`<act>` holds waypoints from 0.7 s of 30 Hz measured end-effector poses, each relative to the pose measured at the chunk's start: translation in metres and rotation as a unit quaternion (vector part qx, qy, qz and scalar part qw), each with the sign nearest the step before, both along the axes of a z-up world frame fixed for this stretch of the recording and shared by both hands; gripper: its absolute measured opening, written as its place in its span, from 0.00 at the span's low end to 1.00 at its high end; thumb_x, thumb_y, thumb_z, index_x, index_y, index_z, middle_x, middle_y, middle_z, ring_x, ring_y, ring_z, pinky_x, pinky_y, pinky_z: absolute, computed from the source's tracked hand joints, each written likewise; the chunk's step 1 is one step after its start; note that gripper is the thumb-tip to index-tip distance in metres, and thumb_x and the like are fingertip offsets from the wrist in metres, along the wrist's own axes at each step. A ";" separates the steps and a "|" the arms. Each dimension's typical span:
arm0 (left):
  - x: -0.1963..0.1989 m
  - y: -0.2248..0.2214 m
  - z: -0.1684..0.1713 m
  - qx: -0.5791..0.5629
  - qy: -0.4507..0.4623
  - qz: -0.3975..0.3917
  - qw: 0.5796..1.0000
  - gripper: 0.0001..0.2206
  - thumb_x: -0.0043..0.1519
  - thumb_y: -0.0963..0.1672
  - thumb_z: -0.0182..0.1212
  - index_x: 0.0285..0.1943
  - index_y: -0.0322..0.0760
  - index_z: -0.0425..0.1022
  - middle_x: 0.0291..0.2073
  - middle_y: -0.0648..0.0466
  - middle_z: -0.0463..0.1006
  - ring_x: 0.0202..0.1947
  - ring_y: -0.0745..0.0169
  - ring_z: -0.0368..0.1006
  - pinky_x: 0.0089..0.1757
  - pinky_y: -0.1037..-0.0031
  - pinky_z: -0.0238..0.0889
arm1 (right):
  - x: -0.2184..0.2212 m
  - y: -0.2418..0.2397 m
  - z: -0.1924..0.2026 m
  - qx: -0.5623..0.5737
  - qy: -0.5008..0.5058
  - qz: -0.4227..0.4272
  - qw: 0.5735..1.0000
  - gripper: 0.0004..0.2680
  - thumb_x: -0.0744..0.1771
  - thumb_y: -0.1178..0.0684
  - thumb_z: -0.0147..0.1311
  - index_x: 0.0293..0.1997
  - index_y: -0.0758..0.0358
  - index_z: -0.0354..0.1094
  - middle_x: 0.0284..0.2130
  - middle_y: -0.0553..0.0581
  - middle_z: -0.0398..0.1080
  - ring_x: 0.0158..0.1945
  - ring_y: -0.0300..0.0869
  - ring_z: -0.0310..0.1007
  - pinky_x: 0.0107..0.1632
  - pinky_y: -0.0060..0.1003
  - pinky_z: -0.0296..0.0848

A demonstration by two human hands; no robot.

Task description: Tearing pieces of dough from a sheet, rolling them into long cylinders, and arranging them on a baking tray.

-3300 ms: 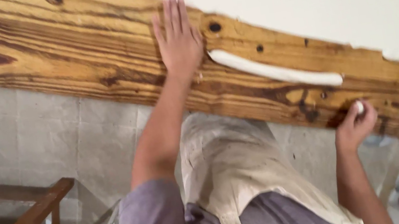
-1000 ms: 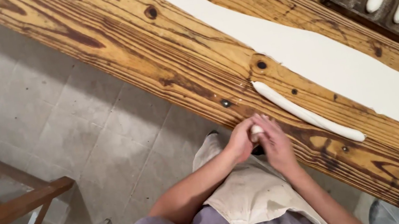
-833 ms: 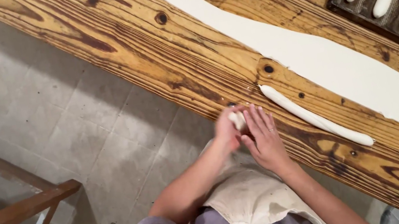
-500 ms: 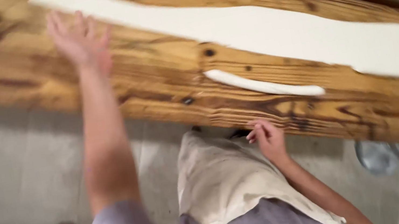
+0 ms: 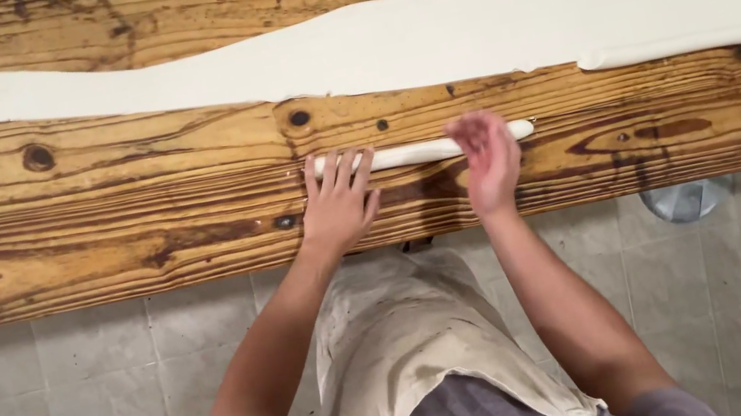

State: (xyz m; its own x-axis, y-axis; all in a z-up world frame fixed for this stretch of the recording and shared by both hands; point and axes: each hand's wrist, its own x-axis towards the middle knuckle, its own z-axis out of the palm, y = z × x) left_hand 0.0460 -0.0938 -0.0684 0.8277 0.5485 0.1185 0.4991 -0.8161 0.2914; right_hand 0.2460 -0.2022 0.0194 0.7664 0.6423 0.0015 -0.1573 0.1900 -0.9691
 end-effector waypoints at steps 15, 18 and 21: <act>-0.062 0.059 -0.002 0.033 -0.130 0.153 0.979 0.23 0.64 0.47 0.58 0.70 0.43 0.70 0.62 0.44 0.64 0.62 0.45 0.59 0.58 0.58 0.49 | 0.024 0.094 -0.113 -0.037 -0.053 0.054 0.996 0.19 0.71 0.41 0.32 0.46 0.66 0.67 0.26 0.61 0.75 0.27 0.41 0.80 0.32 0.28 0.79; -0.079 0.088 -0.024 0.094 -0.138 0.202 0.965 0.20 0.65 0.44 0.52 0.67 0.39 0.68 0.58 0.44 0.62 0.58 0.43 0.59 0.57 0.57 0.50 | 0.027 0.108 -0.119 -0.032 -0.102 0.047 0.993 0.18 0.71 0.41 0.35 0.41 0.67 0.69 0.21 0.61 0.73 0.23 0.40 0.77 0.28 0.28 0.77; -0.082 0.084 -0.029 0.101 -0.133 0.220 0.961 0.19 0.64 0.45 0.54 0.65 0.37 0.68 0.56 0.45 0.62 0.57 0.42 0.60 0.56 0.56 0.50 | 0.028 0.116 -0.118 -0.022 -0.125 0.037 0.991 0.17 0.71 0.44 0.36 0.38 0.68 0.70 0.18 0.60 0.71 0.18 0.39 0.73 0.24 0.27 0.73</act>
